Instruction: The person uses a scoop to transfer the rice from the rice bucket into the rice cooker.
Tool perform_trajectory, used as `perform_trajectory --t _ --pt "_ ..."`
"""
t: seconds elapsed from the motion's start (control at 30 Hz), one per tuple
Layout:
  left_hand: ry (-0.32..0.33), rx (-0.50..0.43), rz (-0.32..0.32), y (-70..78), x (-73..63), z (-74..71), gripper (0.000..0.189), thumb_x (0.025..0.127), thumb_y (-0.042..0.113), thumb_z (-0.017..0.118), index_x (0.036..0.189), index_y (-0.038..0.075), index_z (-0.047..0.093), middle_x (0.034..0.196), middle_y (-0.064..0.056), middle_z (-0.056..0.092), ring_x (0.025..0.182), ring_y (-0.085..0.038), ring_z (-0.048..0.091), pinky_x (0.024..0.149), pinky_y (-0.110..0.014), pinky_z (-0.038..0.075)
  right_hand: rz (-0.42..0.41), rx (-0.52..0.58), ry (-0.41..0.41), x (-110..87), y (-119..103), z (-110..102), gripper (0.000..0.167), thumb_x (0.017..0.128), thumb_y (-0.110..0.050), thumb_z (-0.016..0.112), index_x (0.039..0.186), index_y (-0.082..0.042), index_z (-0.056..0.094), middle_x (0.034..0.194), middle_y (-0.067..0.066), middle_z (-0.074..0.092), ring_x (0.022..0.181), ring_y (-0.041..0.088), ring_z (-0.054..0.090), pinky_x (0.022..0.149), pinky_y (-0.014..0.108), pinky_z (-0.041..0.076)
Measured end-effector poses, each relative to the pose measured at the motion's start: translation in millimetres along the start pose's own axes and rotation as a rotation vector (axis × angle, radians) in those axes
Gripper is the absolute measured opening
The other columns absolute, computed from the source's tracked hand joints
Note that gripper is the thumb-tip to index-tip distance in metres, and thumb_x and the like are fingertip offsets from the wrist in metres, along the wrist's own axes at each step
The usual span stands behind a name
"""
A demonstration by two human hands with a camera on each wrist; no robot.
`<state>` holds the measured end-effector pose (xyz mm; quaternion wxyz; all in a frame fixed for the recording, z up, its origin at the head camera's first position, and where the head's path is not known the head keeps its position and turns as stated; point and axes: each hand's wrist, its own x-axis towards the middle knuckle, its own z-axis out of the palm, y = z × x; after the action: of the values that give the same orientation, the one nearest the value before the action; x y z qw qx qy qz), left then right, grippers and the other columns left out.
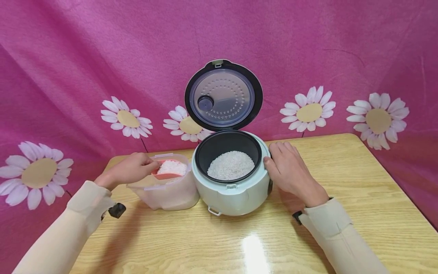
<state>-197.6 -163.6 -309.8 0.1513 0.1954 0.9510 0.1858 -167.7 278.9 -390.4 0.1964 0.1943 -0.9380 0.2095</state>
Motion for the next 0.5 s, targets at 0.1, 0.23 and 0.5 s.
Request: perform_trajectory --t 0.1,0.23,0.5 --pt "0.007 0.001 0.001 -0.8 -2.3 -1.1 0.045 0.104 0.032 0.051 0.062 0.017 0.055 0.064 0.006 0.031 0.059 -0.011 0.031 0.062 -0.029 0.035 0.003 0.001 -0.004 -0.2 0 0 0.012 0.096 -0.018 0.05 0.098 -0.007 0.052 0.084 0.007 0.049 0.088 0.023 0.043 0.08 0.041 0.035" --pt "0.028 -0.016 0.001 -1.5 -6.0 -3.9 0.045 0.103 0.03 0.052 0.06 0.017 0.049 0.061 0.007 0.029 0.057 -0.01 0.029 0.058 -0.027 0.032 0.002 0.0 -0.002 0.0 -1 0 0.012 0.096 -0.018 0.049 0.098 -0.007 0.052 0.085 0.007 0.05 0.088 0.023 0.043 0.08 0.042 0.035" --pt "0.058 -0.06 -0.029 -4.8 -11.1 -8.9 0.043 0.101 0.029 0.052 0.061 0.018 0.044 0.059 0.008 0.026 0.055 -0.01 0.027 0.055 -0.026 0.028 -0.002 -0.003 0.003 0.1 -1 0 0.012 0.096 -0.018 0.048 0.096 -0.007 0.052 0.083 0.007 0.049 0.087 0.023 0.042 0.079 0.041 0.034"
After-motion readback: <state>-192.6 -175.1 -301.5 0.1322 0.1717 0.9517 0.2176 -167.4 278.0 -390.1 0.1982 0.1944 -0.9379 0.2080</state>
